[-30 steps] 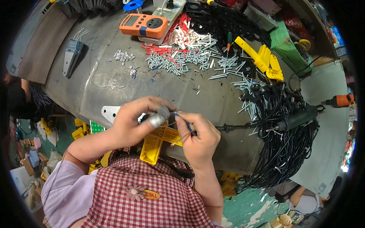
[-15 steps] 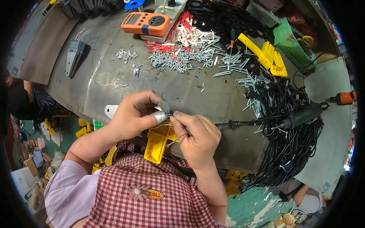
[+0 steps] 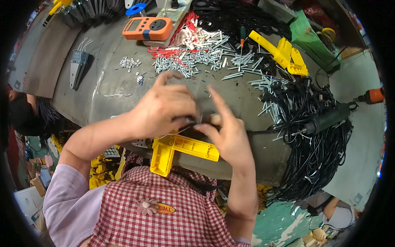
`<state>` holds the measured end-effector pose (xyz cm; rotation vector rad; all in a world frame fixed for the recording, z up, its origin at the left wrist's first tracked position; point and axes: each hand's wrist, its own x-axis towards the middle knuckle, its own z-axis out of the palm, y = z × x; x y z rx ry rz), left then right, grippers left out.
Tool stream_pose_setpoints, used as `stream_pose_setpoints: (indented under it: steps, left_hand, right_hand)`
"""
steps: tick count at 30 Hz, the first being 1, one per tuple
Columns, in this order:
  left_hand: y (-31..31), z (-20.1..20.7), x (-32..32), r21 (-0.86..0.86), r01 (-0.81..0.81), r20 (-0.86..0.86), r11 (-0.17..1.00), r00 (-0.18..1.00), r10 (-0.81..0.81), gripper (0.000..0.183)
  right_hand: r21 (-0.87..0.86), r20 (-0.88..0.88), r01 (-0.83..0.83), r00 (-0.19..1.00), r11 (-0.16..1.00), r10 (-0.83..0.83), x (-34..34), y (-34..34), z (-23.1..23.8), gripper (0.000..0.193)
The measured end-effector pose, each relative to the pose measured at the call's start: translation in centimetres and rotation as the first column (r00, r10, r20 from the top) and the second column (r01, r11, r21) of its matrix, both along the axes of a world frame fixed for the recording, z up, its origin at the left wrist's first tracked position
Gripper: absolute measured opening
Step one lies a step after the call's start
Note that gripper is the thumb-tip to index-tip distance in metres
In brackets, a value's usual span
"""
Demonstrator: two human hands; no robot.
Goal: The person assembles wires and metal plates into yellow plastic housings using a soldering iron and a power screwdriver to secure the components with screws.
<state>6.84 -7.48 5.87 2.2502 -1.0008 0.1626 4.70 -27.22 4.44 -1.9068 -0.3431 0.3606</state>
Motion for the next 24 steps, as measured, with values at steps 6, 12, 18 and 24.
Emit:
stream_pose_setpoints:
  steps: [6, 12, 18, 24]
  left_hand:
    - [-4.3, -2.1, 5.4, -0.059, 0.022, -0.032, 0.998, 0.999, -0.024, 0.017]
    - [-6.8, -5.1, 12.0, 0.248, -0.451, 0.277, 0.857, 0.881, 0.383, 0.024]
    - [-5.6, -5.7, 12.1, 0.176, -0.319, 0.223, 0.931, 0.934, 0.278, 0.027]
    - [-1.7, -2.7, 6.1, 0.007, -0.228, -0.139, 0.974, 0.964, 0.227, 0.031]
  right_hand:
    - [0.349, -0.207, 0.414, 0.909, 0.841, -0.361, 1.3, -2.3, -2.8, 0.043]
    - [0.63, -0.24, 0.462, 0.88, 0.625, -0.409, 1.9, -3.3, -3.9, 0.02]
    - [0.505, -0.307, 0.491, 0.871, 0.709, -0.384, 1.5, -1.7, -3.5, 0.018]
    - [0.373, -0.262, 0.421, 0.903, 0.827, -0.341, 1.4, -1.9, -2.9, 0.019]
